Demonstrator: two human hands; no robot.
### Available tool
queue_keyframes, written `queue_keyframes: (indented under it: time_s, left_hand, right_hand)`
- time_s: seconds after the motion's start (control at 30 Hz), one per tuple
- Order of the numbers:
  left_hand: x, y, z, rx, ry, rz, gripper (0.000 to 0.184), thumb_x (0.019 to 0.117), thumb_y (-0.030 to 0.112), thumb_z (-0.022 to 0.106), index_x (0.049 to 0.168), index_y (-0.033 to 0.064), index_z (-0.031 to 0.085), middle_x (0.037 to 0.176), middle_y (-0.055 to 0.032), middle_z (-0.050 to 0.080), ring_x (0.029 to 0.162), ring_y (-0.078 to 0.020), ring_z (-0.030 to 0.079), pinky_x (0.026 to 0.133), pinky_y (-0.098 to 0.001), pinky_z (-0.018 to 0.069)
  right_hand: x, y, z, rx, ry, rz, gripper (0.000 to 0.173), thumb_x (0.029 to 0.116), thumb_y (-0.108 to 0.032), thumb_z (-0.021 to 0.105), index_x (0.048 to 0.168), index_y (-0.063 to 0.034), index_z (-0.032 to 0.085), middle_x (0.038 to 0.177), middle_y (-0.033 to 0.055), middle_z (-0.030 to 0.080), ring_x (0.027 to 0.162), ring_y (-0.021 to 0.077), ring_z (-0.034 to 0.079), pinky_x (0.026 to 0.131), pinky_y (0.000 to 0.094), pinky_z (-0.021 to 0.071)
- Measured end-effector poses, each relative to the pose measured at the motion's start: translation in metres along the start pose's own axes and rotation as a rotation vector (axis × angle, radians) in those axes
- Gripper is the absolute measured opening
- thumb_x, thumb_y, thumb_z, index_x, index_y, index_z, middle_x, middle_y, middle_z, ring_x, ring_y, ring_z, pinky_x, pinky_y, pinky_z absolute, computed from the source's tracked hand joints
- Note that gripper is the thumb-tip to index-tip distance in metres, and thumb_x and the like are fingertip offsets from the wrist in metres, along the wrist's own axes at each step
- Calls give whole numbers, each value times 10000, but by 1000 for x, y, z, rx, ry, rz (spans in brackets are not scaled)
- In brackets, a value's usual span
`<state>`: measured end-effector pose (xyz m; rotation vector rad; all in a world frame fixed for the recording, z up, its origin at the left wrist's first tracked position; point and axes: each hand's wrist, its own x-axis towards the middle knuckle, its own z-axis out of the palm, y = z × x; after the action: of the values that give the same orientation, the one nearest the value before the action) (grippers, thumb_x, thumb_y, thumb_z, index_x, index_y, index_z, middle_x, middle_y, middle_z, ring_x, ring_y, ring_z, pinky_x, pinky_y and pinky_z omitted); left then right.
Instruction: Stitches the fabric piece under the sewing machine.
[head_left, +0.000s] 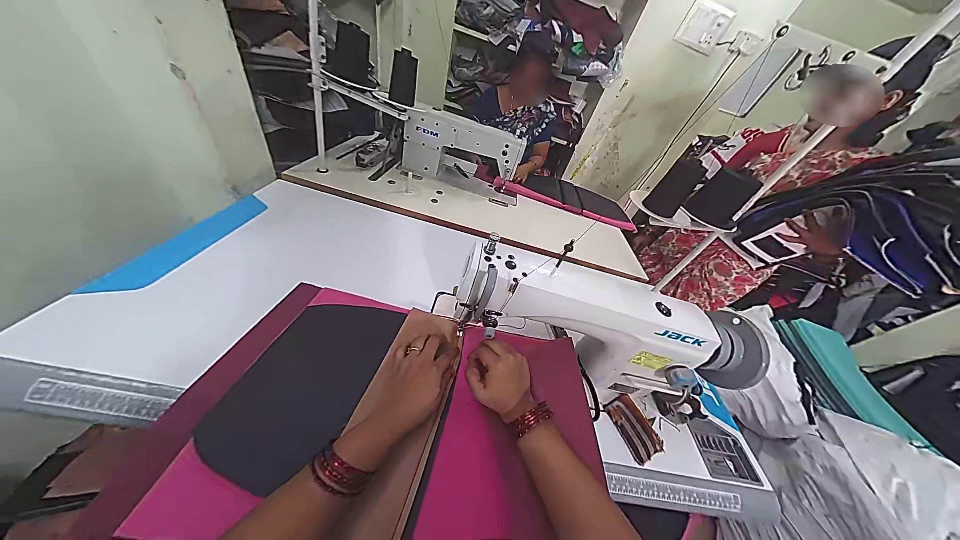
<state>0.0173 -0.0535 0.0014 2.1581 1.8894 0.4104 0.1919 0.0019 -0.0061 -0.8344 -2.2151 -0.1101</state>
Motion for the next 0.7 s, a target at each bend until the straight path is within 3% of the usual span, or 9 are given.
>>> queue_keyframes:
  time_s: [0.2,0.3,0.37,0.4,0.47,0.53,0.6,0.7]
  left_hand:
    - [1,9,0,-16,5,-63,364,1058,282,499,1372,167,645,1492,-173,524,1446,-397,409,1146,-642,298]
    - [0,7,1,-13,5,-58,359,1058,292,508,1370,179,645,1492,-157,527,1444,-396,410,1149,-633,298]
    - [0,2,4,-27,33,-3,345,1053,276,513,1344,169,664,1461,-135,563,1424,-400,434,1119,-657,315]
    - [1,-2,3,-35,32,29,342,1056,260,501,1336,162,670,1454,-118,576,1421,-394,440,1105,-667,322]
    - [2,-11,2,-35,57,112,328,1049,220,499,1287,123,703,1408,-105,624,1387,-392,488,1072,-673,361]
    - [-1,-15,8,-19,123,195,312,1036,184,506,1218,72,733,1339,-113,674,1317,-396,563,1027,-658,422]
    - [-2,-16,16,-2,237,250,284,1012,150,527,1143,49,758,1254,-113,717,1226,-389,634,954,-642,479]
    - [-1,-14,18,34,253,234,278,987,83,519,1115,48,763,1213,-101,734,1204,-360,650,960,-616,488]
  right_hand:
    - [5,-4,-6,33,-115,138,195,830,-173,641,809,-14,752,850,141,741,761,309,740,616,491,584]
    - [2,-4,-5,46,-72,130,183,817,-170,633,789,-26,743,836,130,731,724,289,730,583,464,577]
    - [1,-9,-9,42,-146,102,180,845,-156,628,812,-28,751,910,134,754,848,299,752,681,468,606]
    - [2,-16,-15,47,-264,128,197,890,-149,622,886,-23,773,997,133,763,973,307,741,809,479,602]
    - [2,-32,-23,52,-525,215,298,959,-191,592,1153,-41,761,1268,106,719,1244,291,642,1048,495,488]
    - [-11,-42,-20,14,-543,206,372,952,-240,596,1253,-67,730,1374,68,673,1296,267,608,1062,490,465]
    - [-19,-43,-14,-47,-460,151,372,915,-237,615,1213,-60,751,1326,65,702,1247,271,643,1000,483,510]
    - [-8,-46,-16,-67,-604,186,394,956,-252,573,1258,-47,722,1382,63,670,1324,269,587,1042,489,469]
